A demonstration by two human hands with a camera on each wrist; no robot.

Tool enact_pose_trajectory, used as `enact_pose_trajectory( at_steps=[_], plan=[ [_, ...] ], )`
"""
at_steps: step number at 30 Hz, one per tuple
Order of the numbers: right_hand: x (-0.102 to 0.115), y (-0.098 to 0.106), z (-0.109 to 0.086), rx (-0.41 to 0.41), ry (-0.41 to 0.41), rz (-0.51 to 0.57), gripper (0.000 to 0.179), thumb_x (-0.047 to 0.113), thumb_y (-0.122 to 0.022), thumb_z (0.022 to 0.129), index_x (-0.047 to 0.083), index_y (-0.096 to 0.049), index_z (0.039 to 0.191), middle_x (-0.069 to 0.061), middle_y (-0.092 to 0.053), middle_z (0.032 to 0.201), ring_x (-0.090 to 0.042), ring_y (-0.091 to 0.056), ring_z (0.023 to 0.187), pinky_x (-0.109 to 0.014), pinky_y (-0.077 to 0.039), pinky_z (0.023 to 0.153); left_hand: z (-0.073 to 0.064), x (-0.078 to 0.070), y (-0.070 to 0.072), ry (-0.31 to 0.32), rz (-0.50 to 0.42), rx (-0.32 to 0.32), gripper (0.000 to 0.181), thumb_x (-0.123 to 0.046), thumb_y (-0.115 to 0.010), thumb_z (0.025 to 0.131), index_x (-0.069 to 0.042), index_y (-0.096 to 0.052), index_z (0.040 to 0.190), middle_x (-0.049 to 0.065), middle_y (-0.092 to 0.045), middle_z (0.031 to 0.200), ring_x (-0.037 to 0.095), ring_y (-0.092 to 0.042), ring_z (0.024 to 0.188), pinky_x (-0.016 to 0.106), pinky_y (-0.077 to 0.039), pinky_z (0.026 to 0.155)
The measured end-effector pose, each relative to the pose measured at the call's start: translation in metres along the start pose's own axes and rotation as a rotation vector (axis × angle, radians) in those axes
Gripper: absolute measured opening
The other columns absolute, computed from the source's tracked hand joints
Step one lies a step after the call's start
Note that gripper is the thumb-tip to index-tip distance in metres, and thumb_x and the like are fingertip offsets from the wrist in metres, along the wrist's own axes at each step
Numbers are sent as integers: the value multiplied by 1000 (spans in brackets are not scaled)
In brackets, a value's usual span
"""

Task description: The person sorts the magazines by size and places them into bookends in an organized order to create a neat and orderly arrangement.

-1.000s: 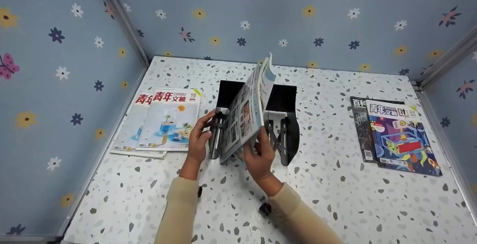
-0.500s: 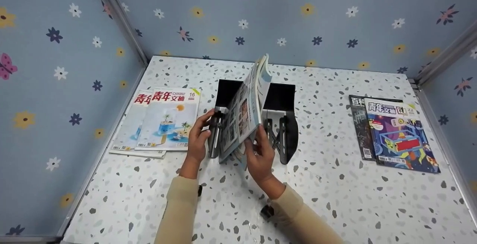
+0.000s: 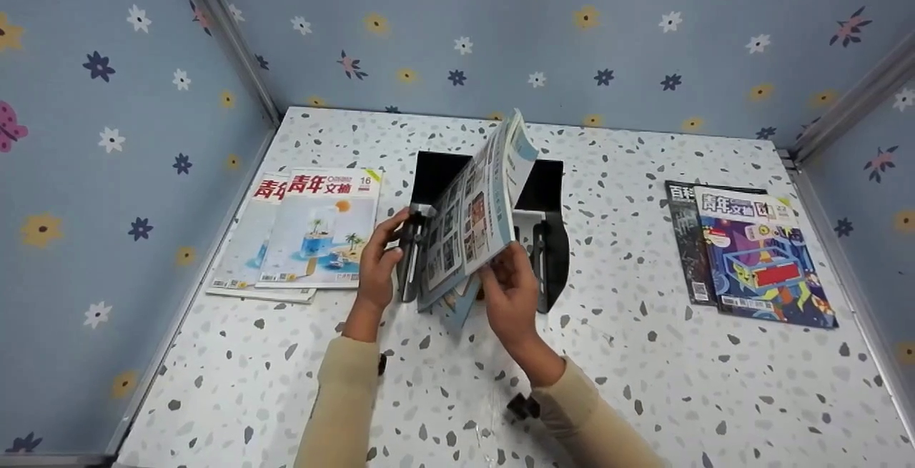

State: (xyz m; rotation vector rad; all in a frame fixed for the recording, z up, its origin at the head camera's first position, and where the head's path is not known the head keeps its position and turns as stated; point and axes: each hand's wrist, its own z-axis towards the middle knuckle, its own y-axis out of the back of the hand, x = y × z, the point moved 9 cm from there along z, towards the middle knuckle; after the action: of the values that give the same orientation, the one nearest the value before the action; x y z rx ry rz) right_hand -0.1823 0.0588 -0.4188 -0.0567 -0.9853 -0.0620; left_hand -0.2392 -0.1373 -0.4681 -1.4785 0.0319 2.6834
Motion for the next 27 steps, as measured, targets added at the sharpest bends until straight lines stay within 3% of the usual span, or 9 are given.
enact_pose_trajectory(
  at_steps=[3,8,14,21,27],
  plan=[
    [2,1,4,31,-45,15,36,-12,-49,79,-4,-46,114,-23,-57,109,-26,-60,94,-34,-49,68,1,0,-1,6,-3,7,48,-7,-37,82,13,-37,126,33,-34,130,21,-44,112,35,-37,89],
    [2,-2,5,122,-112,13,28,-19,-52,71,-9,-48,97,-25,-60,95,-34,-61,82,-35,-50,64,0,2,0,30,17,2,48,-7,-37,82,11,-38,126,28,-36,132,19,-46,109,28,-41,84],
    [-3,-15,-7,208,-162,-73,23,-13,-56,73,-2,-49,92,-20,-63,92,-33,-64,77,-31,-51,62,0,3,2,49,26,-9,47,-9,-38,83,10,-39,126,26,-37,132,22,-45,109,27,-41,82],
    [-28,-13,-17,121,-61,-192,20,-4,-60,74,5,-51,90,-11,-67,84,-18,-66,75,-24,-51,61,-2,5,2,53,-2,-13,48,-2,-35,80,10,-38,126,26,-36,133,21,-46,107,38,-38,85],
    [-35,-16,-14,93,61,-220,17,-3,-61,75,4,-52,88,-10,-66,76,-17,-65,71,-25,-50,59,-2,3,3,50,-6,-14,48,-3,-35,80,11,-38,126,26,-36,133,27,-45,107,30,-41,81]
  ],
)
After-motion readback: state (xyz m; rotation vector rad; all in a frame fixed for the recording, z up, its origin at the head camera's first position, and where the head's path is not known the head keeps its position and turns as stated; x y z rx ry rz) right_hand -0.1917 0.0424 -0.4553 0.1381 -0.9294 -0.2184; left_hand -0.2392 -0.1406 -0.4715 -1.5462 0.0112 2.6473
